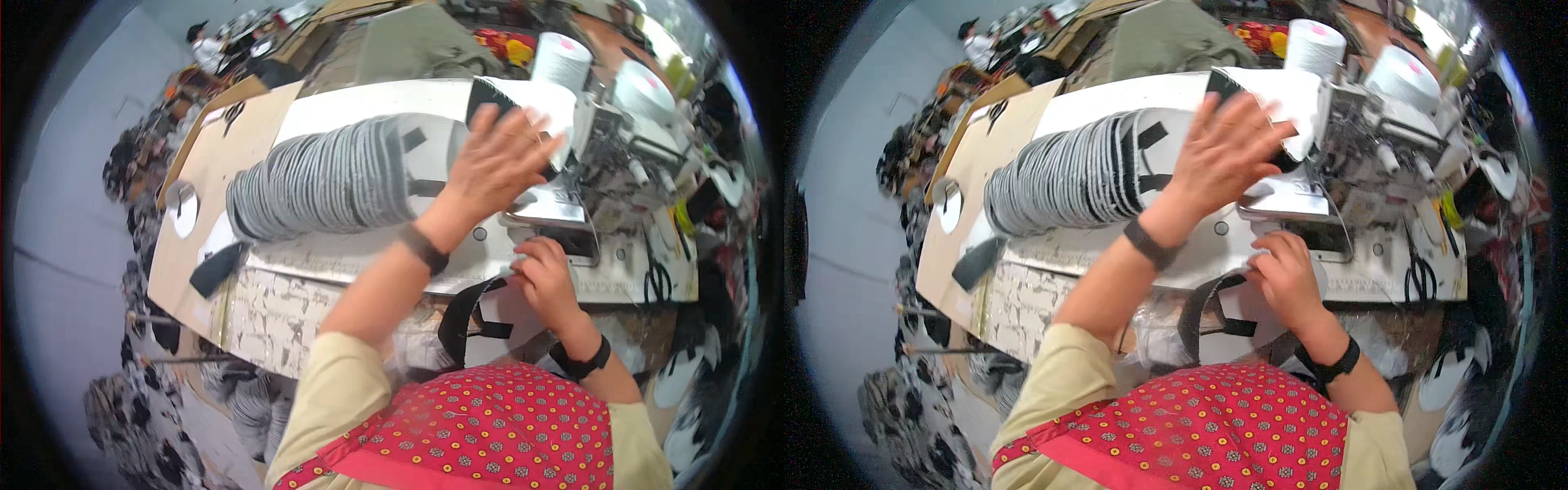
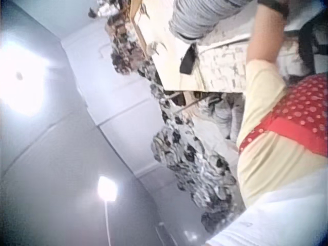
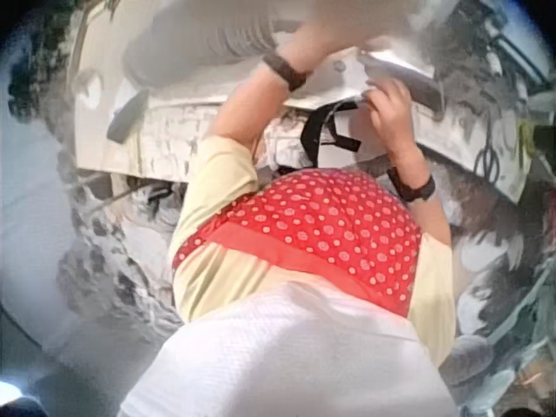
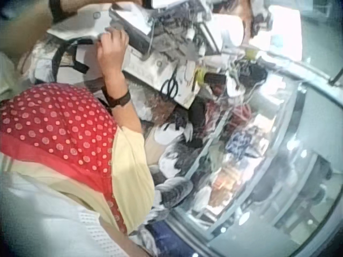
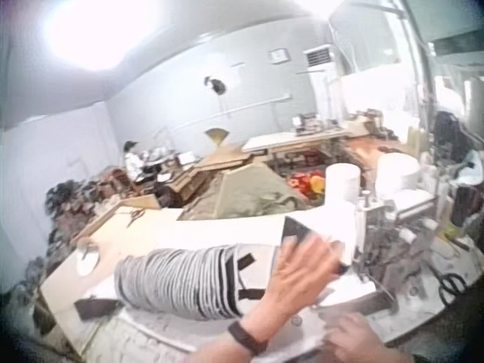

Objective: Stitching and assembling shoe upper components using an industrial sewing machine.

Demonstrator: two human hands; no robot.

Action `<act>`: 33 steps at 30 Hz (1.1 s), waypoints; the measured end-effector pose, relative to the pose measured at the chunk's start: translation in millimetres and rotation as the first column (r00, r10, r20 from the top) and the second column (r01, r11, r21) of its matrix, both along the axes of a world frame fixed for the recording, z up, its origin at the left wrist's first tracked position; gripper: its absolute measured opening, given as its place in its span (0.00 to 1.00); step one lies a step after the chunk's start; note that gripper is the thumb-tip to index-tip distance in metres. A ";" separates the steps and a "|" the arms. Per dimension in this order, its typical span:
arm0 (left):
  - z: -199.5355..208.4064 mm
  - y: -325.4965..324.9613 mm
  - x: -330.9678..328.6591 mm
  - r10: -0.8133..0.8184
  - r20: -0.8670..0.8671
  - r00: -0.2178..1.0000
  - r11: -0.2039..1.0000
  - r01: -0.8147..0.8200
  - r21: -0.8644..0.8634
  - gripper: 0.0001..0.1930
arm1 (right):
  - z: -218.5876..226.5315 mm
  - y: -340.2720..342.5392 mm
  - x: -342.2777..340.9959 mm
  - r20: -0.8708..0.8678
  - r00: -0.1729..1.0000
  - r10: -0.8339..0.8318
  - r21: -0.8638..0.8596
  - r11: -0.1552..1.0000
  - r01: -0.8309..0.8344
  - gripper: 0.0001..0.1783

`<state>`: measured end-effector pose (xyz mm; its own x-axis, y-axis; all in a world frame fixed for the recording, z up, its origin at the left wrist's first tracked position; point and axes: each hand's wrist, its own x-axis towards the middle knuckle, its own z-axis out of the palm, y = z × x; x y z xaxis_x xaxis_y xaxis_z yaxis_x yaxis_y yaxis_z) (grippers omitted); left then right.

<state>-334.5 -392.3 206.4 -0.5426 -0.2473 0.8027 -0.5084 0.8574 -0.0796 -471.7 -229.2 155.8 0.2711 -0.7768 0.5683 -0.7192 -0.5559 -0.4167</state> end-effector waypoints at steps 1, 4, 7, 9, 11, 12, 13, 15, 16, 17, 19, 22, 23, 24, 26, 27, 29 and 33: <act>6.8 -7.4 3.4 -0.102 0.153 0.983 0.992 0.113 -0.062 0.30 | 4.5 2.4 -2.2 -0.066 0.997 0.040 0.039 0.999 -0.038 0.15; 23.2 -18.0 32.0 0.132 0.409 0.903 0.990 -0.138 -0.015 0.15 | 30.3 21.1 -21.2 -0.075 0.985 0.155 0.016 0.988 -0.154 0.10; 17.3 3.6 63.7 0.258 0.621 0.740 0.954 -0.298 -0.042 0.12 | 64.5 40.6 -46.1 -0.063 0.978 0.200 0.137 0.972 -0.190 0.10; 4.6 29.5 75.3 0.306 0.825 0.475 0.895 -0.439 -0.079 0.09 | 80.8 52.4 -58.3 0.518 0.855 0.005 0.274 0.946 -0.172 0.10; -3.0 42.7 83.4 0.357 0.898 0.259 0.861 -0.464 -0.208 0.04 | 85.4 46.8 -70.8 0.590 0.801 -0.100 0.203 0.979 -0.026 0.09; -3.8 41.3 84.9 0.271 0.937 0.219 0.859 -0.495 -0.132 0.03 | 81.7 41.4 -75.1 0.576 0.785 -0.226 0.270 0.960 0.078 0.08; -3.5 44.4 89.4 0.283 0.929 0.240 0.885 -0.438 -0.156 0.03 | 76.7 33.9 -80.6 0.617 0.732 -0.289 0.284 0.949 0.136 0.08; 1.6 40.4 90.5 0.174 0.896 0.409 0.891 -0.454 0.034 0.03 | 64.4 30.5 -86.8 0.819 0.439 -0.369 0.505 0.826 -0.249 0.11; 4.5 37.6 87.5 0.035 0.819 0.572 0.916 -0.346 0.202 0.07 | 59.2 26.3 -90.9 0.773 0.432 -0.464 0.608 0.736 -0.298 0.15; 9.1 33.8 85.9 -0.252 0.666 0.702 0.822 -0.208 0.530 0.08 | 54.5 20.9 -92.6 0.816 0.413 -0.403 0.569 0.681 -0.460 0.19; 14.4 33.4 76.5 -0.209 0.429 0.879 0.549 -0.257 0.795 0.09 | 49.9 10.5 -94.5 0.938 -0.022 -0.345 0.179 0.540 -0.823 0.20; 15.8 31.9 50.6 0.007 -0.188 0.982 0.288 0.178 0.941 0.12 | 43.5 -10.9 -77.7 0.774 0.286 -0.565 0.634 0.690 -0.349 0.16; 14.2 30.1 39.9 0.219 -0.451 0.865 0.092 0.442 0.892 0.14 | 40.2 -17.9 -69.2 0.827 0.290 -0.481 0.555 0.780 -0.289 0.15; 10.1 29.7 30.1 0.215 -0.702 0.679 0.023 0.716 0.698 0.17 | 38.2 -24.4 -64.1 0.797 0.347 -0.494 0.568 0.808 -0.154 0.13; 0.2 24.4 15.4 0.113 -0.908 0.402 -0.096 0.914 0.393 0.19 | 31.7 -29.0 -53.5 0.822 0.358 -0.444 0.497 0.865 -0.069 0.13; -4.7 18.0 11.7 0.170 -0.895 0.412 -0.075 0.911 0.405 0.19 | 28.9 -29.3 -50.8 0.814 0.361 -0.456 0.479 0.877 0.027 0.13; -16.8 -0.5 5.4 0.106 -0.775 0.624 0.078 0.771 0.632 0.16 | 22.4 -19.2 -49.0 0.744 0.496 -0.448 0.479 0.875 0.072 0.11; -32.9 -30.7 8.8 0.421 -0.738 0.527 0.088 0.786 0.612 0.07 | 9.9 -14.9 -41.1 0.324 0.921 -0.217 -0.123 0.955 0.268 0.10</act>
